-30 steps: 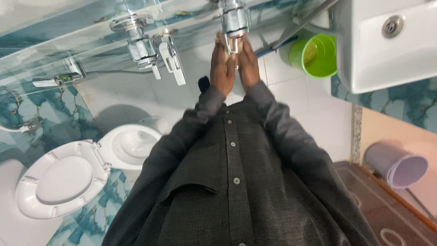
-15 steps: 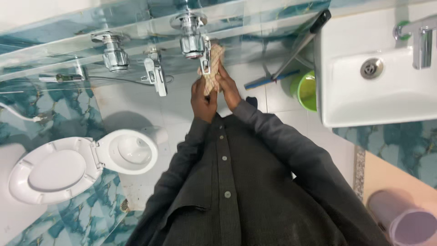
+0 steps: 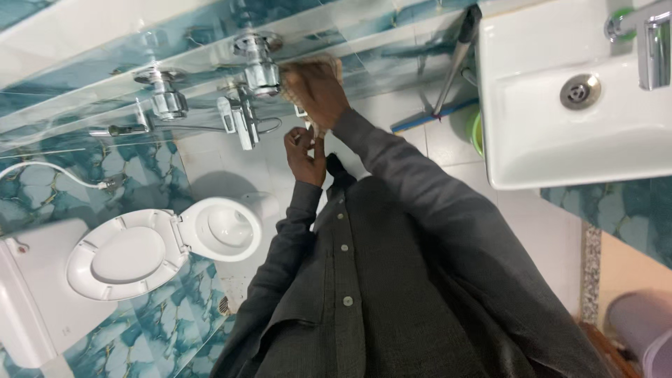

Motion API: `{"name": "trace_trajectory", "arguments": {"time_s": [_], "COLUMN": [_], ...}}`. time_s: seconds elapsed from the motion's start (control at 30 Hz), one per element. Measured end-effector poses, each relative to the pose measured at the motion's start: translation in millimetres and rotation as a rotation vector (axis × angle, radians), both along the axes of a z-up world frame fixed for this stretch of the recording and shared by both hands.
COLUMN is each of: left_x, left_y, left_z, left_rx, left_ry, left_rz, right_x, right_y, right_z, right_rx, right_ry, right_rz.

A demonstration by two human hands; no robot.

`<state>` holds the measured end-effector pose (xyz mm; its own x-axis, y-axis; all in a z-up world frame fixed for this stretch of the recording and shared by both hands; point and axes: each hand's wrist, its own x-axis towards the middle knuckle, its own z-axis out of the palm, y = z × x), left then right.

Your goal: The person cleans a chrome faucet by hand with a cloth, wiping the handle, base, and spout multiple times.

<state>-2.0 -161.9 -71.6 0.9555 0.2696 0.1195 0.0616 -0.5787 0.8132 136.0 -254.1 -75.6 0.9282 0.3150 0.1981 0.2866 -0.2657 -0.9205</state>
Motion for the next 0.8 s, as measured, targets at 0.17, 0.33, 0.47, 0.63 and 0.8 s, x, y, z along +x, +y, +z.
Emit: {"name": "trace_trajectory", "arguments": {"time_s": [0.17,0.33,0.47,0.63,0.8], "left_x": [6.4,9.2,0.3,6.5,-6.4], "left_y": [-4.9,4.5,12.6,11.0,4.3], "left_z": [-1.3,-7.1,-10.8,0.7,12.4], "left_rx": [-0.025,-0.016,-0.003,-0.12,0.202], "left_ry": [-0.04,0.003,-0.033,0.188,-0.171], "left_rz": [-0.002,-0.01,-0.002,0.034,-0.054], "right_x": [16.7,10.0,-3.4,-19.3,-47.2], "right_y": [16.7,-7.2,-10.3,-1.2,4.1], "right_z": [51.3,44.5,17.3,-28.4,-36.9], "right_rx": [-0.631,-0.314,0.025,0.161,0.141], "right_ry": [-0.013,-0.184,0.298,0.09,0.415], "right_rz": [0.145,0.067,-0.124,-0.304,-0.531]}}
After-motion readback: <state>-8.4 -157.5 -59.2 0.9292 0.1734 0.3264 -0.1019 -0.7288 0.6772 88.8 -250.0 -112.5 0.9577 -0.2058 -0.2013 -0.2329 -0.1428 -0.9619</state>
